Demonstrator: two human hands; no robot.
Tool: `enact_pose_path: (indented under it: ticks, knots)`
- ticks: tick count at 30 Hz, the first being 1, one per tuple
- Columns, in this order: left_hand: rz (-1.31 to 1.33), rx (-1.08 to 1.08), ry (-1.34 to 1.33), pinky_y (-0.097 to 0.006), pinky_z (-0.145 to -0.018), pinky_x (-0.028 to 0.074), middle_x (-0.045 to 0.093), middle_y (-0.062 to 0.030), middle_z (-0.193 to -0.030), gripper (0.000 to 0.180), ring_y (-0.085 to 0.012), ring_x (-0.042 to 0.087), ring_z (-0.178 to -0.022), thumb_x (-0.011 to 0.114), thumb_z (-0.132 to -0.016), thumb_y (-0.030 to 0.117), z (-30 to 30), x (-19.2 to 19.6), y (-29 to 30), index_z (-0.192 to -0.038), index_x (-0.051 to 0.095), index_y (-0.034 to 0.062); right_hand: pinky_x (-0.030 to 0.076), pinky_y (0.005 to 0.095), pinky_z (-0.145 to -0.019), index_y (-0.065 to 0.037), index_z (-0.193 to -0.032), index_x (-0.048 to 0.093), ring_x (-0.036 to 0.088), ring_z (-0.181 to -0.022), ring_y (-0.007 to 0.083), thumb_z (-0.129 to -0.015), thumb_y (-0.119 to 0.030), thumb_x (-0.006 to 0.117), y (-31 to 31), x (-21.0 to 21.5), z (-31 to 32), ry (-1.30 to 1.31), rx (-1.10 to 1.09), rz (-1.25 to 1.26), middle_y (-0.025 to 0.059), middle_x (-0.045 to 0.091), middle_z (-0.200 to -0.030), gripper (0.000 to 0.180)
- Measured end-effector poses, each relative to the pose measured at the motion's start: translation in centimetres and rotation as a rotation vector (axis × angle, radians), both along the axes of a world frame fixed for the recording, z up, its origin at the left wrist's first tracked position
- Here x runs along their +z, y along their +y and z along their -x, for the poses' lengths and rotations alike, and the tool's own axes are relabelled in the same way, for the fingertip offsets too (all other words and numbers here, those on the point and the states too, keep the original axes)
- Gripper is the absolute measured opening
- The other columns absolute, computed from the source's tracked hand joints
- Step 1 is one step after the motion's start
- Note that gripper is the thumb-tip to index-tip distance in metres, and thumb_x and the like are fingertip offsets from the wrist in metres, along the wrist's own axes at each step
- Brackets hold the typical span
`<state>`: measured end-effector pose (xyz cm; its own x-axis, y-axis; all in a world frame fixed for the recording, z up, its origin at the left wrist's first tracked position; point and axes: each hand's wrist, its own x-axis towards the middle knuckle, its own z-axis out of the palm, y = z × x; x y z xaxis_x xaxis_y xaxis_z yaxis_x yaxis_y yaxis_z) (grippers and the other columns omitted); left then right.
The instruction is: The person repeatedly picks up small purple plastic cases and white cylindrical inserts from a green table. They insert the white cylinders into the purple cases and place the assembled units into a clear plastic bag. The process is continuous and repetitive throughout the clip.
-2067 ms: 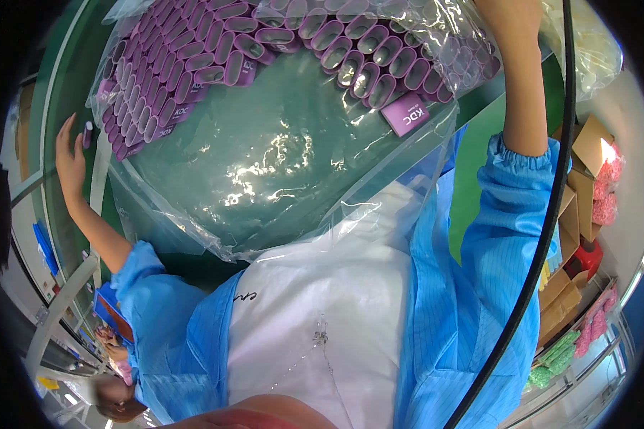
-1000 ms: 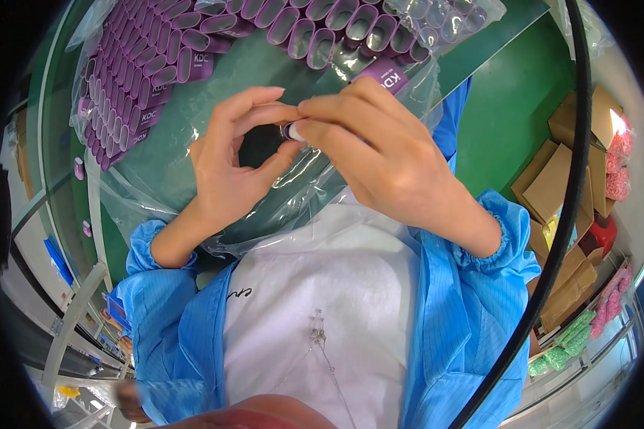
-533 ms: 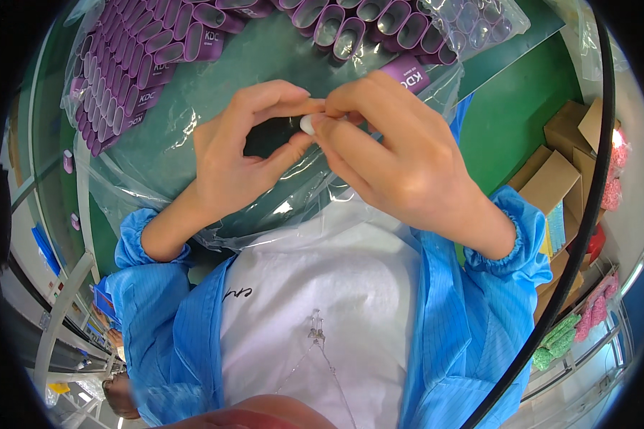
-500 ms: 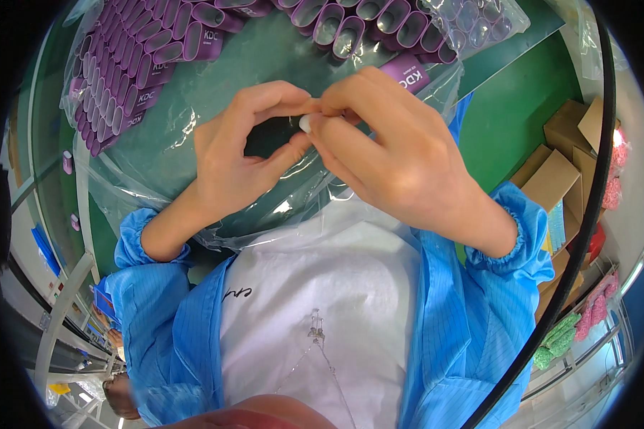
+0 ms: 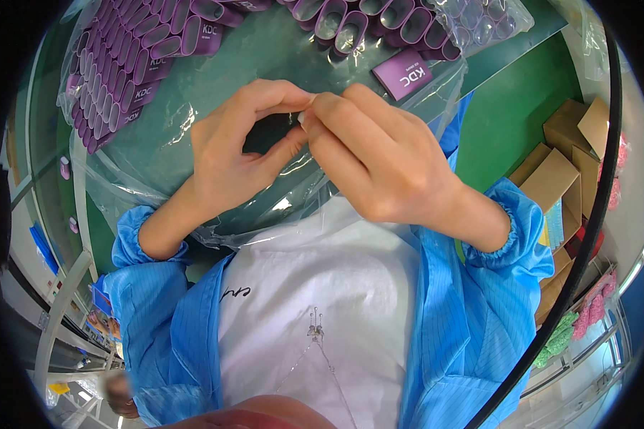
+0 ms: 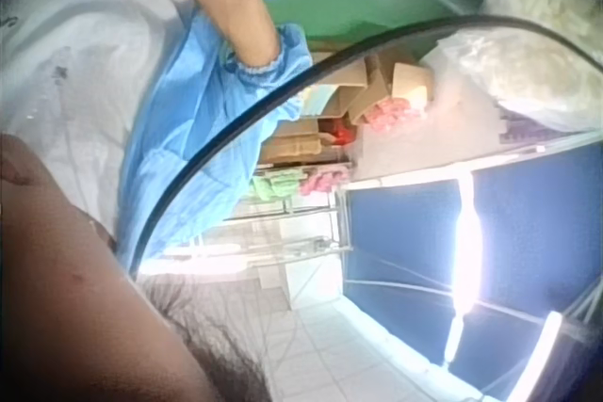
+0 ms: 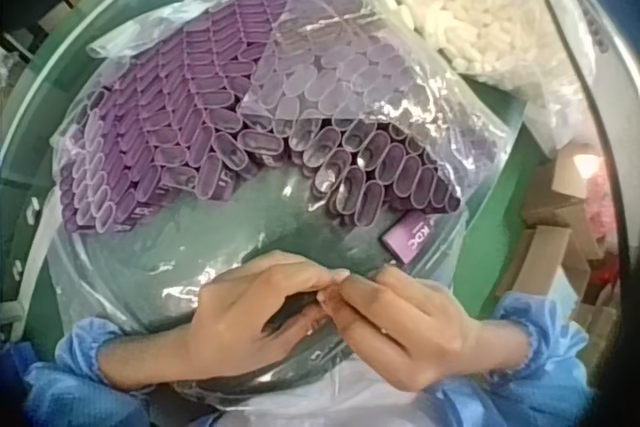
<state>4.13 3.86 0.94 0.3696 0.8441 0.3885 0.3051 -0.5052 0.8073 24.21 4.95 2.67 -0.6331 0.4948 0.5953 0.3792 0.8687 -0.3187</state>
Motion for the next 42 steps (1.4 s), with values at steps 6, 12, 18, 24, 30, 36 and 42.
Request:
enact_pose_path:
  ticks: [6, 12, 18, 24, 30, 36, 42]
  knots:
    - [0.004, 0.024, -0.043, -0.031, -0.068, 0.057, 0.073, -0.0099, -0.098, 0.042, -0.0239, 0.071, -0.082, 0.081, -0.074, -0.007, -0.4, -0.2, -0.1, -0.111, 0.063, 0.0021, 0.051, 0.0303, -0.054, 0.015, -0.089, 0.066, 0.06, -0.068, 0.0251, -0.052, -0.003, 0.069, -0.2, -1.6, -0.8, 0.071, 0.02, -0.094, 0.0216, 0.064, -0.097, 0.042]
    - [-0.035, -0.049, -0.026, -0.031, -0.074, 0.059, 0.076, -0.0136, -0.103, 0.032, -0.0258, 0.073, -0.088, 0.081, -0.076, -0.007, 0.0, -0.5, 0.2, -0.105, 0.068, -0.0017, 0.053, 0.0308, -0.056, 0.014, -0.094, 0.068, 0.062, -0.069, 0.0261, -0.055, -0.002, 0.069, -0.7, -0.8, -1.5, 0.123, -0.047, 0.043, 0.021, 0.065, -0.094, 0.042]
    - [-0.108, -0.073, -0.037, -0.034, -0.073, 0.058, 0.076, -0.0142, -0.103, 0.029, -0.0297, 0.071, -0.086, 0.082, -0.073, -0.007, 0.0, -0.8, 0.4, -0.099, 0.069, -0.0022, 0.054, 0.0306, -0.057, 0.014, -0.095, 0.068, 0.064, -0.07, 0.0268, -0.059, -0.002, 0.07, -0.2, -1.1, -2.0, 0.078, -0.002, 0.003, 0.0214, 0.065, -0.092, 0.04]
    - [-0.122, -0.074, 0.004, -0.034, -0.073, 0.058, 0.076, -0.0147, -0.103, 0.027, -0.0294, 0.071, -0.085, 0.082, -0.072, -0.007, 0.0, -0.4, 0.6, -0.096, 0.07, -0.0026, 0.056, 0.0319, -0.059, 0.015, -0.092, 0.068, 0.064, -0.071, 0.0281, -0.059, -0.005, 0.068, -0.4, -1.8, -2.0, 0.045, 0.03, -0.126, 0.0237, 0.065, -0.095, 0.038]
    - [-0.122, -0.074, -0.026, -0.034, -0.071, 0.059, 0.075, -0.0143, -0.104, 0.027, -0.0294, 0.071, -0.085, 0.082, -0.07, -0.005, 0.0, -0.6, 0.7, -0.094, 0.07, -0.0009, 0.056, 0.0317, -0.057, 0.016, -0.095, 0.068, 0.066, -0.071, 0.0284, -0.06, -0.003, 0.068, -0.2, -2.0, -2.6, 0.088, 0.051, -0.003, 0.0243, 0.066, -0.096, 0.04]
    - [-0.094, -0.07, -0.08, -0.035, -0.071, 0.06, 0.074, -0.0148, -0.106, 0.035, -0.0315, 0.071, -0.085, 0.081, -0.069, -0.008, 0.0, -0.3, -0.1, -0.101, 0.07, 0.0024, 0.056, 0.033, -0.058, 0.013, -0.098, 0.07, 0.067, -0.073, 0.0286, -0.065, 0.007, 0.073, 0.0, -1.4, -3.1, 0.203, 0.02, 0.057, 0.0233, 0.067, -0.095, 0.034]
    - [-0.08, 0.337, 0.219, -0.035, -0.092, 0.053, 0.074, -0.0153, -0.11, 0.025, -0.0252, 0.069, -0.104, 0.073, -0.088, -0.004, 9.2, 5.9, 0.8, -0.112, 0.068, -0.0009, 0.056, 0.0319, -0.066, -0.003, -0.098, 0.074, 0.069, -0.074, 0.0249, -0.072, 0.008, 0.076, 6.7, 2.0, -7.0, 0.119, -0.423, -0.253, 0.0115, 0.071, -0.091, 0.028]
